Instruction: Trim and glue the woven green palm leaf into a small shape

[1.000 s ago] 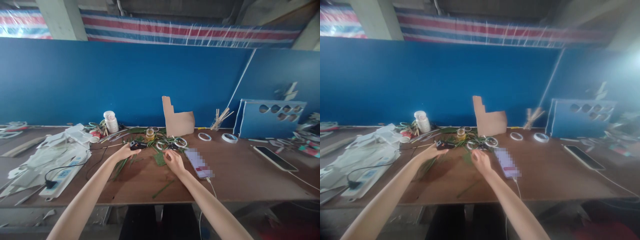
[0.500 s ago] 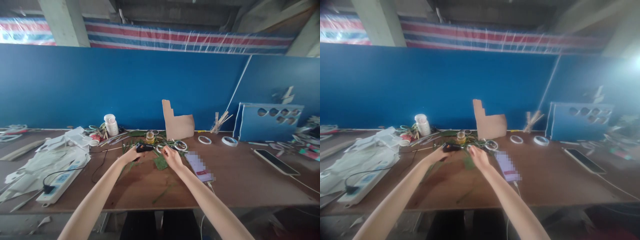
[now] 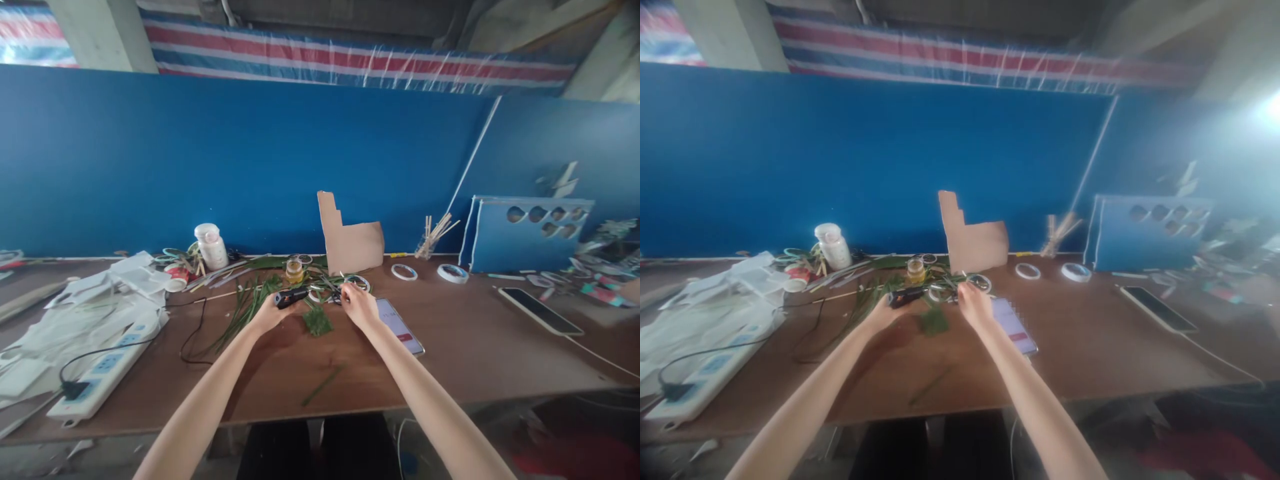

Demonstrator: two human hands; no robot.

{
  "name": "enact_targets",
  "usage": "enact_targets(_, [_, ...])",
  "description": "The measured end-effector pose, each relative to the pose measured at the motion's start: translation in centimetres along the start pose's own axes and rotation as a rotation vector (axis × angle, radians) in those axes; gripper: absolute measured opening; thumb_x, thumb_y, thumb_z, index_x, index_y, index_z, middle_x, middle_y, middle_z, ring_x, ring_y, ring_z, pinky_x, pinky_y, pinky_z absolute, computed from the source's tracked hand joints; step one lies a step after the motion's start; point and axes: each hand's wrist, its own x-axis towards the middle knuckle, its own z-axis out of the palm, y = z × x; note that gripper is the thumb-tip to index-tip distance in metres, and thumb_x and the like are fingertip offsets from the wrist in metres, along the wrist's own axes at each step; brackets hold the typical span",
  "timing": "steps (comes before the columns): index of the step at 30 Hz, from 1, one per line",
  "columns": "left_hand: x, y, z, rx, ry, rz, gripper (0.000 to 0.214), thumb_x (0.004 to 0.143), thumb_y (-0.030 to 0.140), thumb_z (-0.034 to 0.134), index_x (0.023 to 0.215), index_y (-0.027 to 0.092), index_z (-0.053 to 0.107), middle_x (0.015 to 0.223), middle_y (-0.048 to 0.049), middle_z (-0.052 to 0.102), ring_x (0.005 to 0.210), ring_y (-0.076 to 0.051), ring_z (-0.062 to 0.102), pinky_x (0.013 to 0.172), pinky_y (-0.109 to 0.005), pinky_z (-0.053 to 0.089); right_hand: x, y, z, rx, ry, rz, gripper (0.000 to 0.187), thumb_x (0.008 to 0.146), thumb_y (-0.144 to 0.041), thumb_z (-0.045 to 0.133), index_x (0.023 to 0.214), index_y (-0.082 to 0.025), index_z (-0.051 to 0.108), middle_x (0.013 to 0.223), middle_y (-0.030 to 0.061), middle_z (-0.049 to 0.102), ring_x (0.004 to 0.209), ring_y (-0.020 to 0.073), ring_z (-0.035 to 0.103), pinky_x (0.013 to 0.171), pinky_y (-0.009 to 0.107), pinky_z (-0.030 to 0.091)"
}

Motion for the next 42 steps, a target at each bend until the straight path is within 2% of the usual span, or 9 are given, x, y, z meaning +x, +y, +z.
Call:
enact_targets(3, [-0.3, -0.8, -0.3, 0.026, 0.034, 0.02, 0.033, 0.069, 0.041, 0.067, 0.085, 0.013, 0.066, 0.078, -0.0057, 0.067, 0.071, -0.017, 0.059, 0.062, -0.025, 0.045, -1.2, -0.7, 0.2, 0.124, -0.163, -0.211, 0.008, 0.08, -0.022, 0.053, 0.083, -0.021, 0.06, 0.082, 0.0016, 0.065, 0.075, 0.0153, 0.058, 0.066, 0.023, 0.037])
enact_targets(6, [-0.4, -1.2, -0.7, 0.049, 0.059, -0.053, 0.032, 0.07, 0.045, 0.064, 0.073, 0.013, 0.062, 0.058, -0.0005, 0.059, 0.054, -0.013, 0.053, 0.051, -0.023, 0.041, -1.9, -0.9, 0.6, 0.264, -0.302, -0.348, 0.014, 0.072, -0.027, 0.066, 0.083, -0.021, 0.061, 0.087, 0.001, 0.065, 0.079, 0.0158, 0.059, 0.07, 0.023, 0.039])
enact_targets(8, [-0.4, -1.3, -0.9, 0.04, 0.053, -0.09, 0.034, 0.071, 0.047, 0.063, 0.064, 0.015, 0.056, 0.047, 0.0037, 0.048, 0.043, -0.009, 0.044, 0.045, -0.022, 0.035, -2.1, -0.9, 0.8, 0.304, -0.343, -0.366, 0.021, 0.069, -0.029, 0.07, 0.086, -0.02, 0.061, 0.092, 0.0017, 0.066, 0.081, 0.0166, 0.059, 0.07, 0.023, 0.039])
enact_targets(11, [-0.5, -1.5, -0.8, 0.03, 0.044, -0.078, 0.035, 0.072, 0.047, 0.062, 0.06, 0.015, 0.053, 0.043, 0.0058, 0.042, 0.04, -0.008, 0.039, 0.043, -0.021, 0.032, -2.2, -1.2, 1.0, 0.267, -0.338, -0.328, 0.021, 0.071, -0.03, 0.069, 0.088, -0.02, 0.062, 0.094, 0.0028, 0.065, 0.083, 0.0171, 0.059, 0.07, 0.023, 0.039])
enact_targets(19, [-0.4, -1.5, -0.6, 0.03, 0.075, -0.103, 0.033, 0.069, 0.047, 0.064, 0.064, 0.014, 0.058, 0.044, 0.0045, 0.046, 0.041, -0.009, 0.041, 0.044, -0.022, 0.032, -2.5, -4.1, 1.5, -0.012, -0.276, -0.257, 0.022, 0.081, -0.041, 0.058, 0.089, -0.02, 0.058, 0.085, 0.0037, 0.064, 0.079, 0.0187, 0.059, 0.065, 0.025, 0.037])
enact_targets(24, [-0.3, -1.2, -1.0, 0.079, 0.087, -0.079, 0.035, 0.069, 0.048, 0.063, 0.06, 0.014, 0.057, 0.045, 0.0041, 0.046, 0.043, -0.009, 0.041, 0.046, -0.022, 0.032, -2.1, -5.2, 1.4, -0.077, -0.291, -0.302, 0.025, 0.078, -0.042, 0.061, 0.089, -0.02, 0.056, 0.087, 0.0051, 0.064, 0.081, 0.0198, 0.059, 0.066, 0.025, 0.038])
enact_targets(31, [-1.2, -1.9, -0.8, 0.079, 0.143, -0.091, 0.038, 0.066, 0.048, 0.066, 0.08, 0.012, 0.063, 0.071, -0.0041, 0.064, 0.065, -0.016, 0.056, 0.06, -0.026, 0.043, -1.5, -6.5, 1.4, -0.116, -0.383, -0.378, 0.013, 0.086, -0.03, 0.052, 0.094, -0.021, 0.057, 0.088, 0.0069, 0.067, 0.082, 0.0195, 0.061, 0.066, 0.024, 0.039])
enact_targets(37, [-1.9, -1.6, -0.7, 0.04, 0.078, -0.102, 0.036, 0.067, 0.044, 0.066, 0.083, 0.012, 0.066, 0.08, -0.0078, 0.069, 0.074, -0.02, 0.061, 0.066, -0.029, 0.047, -1.1, -6.6, 1.3, -0.162, -0.416, -0.397, 0.016, 0.088, -0.031, 0.049, 0.095, -0.022, 0.06, 0.081, 0.0069, 0.068, 0.076, 0.0202, 0.064, 0.064, 0.025, 0.039])
enact_targets(42, [-1.9, -1.7, -1.0, 0.033, 0.011, -0.134, 0.036, 0.067, 0.043, 0.067, 0.083, 0.011, 0.066, 0.066, -0.0046, 0.066, 0.06, -0.016, 0.057, 0.055, -0.026, 0.044, -0.8, -5.9, 1.3, -0.142, -0.382, -0.428, 0.019, 0.087, -0.036, 0.05, 0.093, -0.022, 0.061, 0.079, 0.0072, 0.068, 0.075, 0.0215, 0.064, 0.062, 0.025, 0.038])
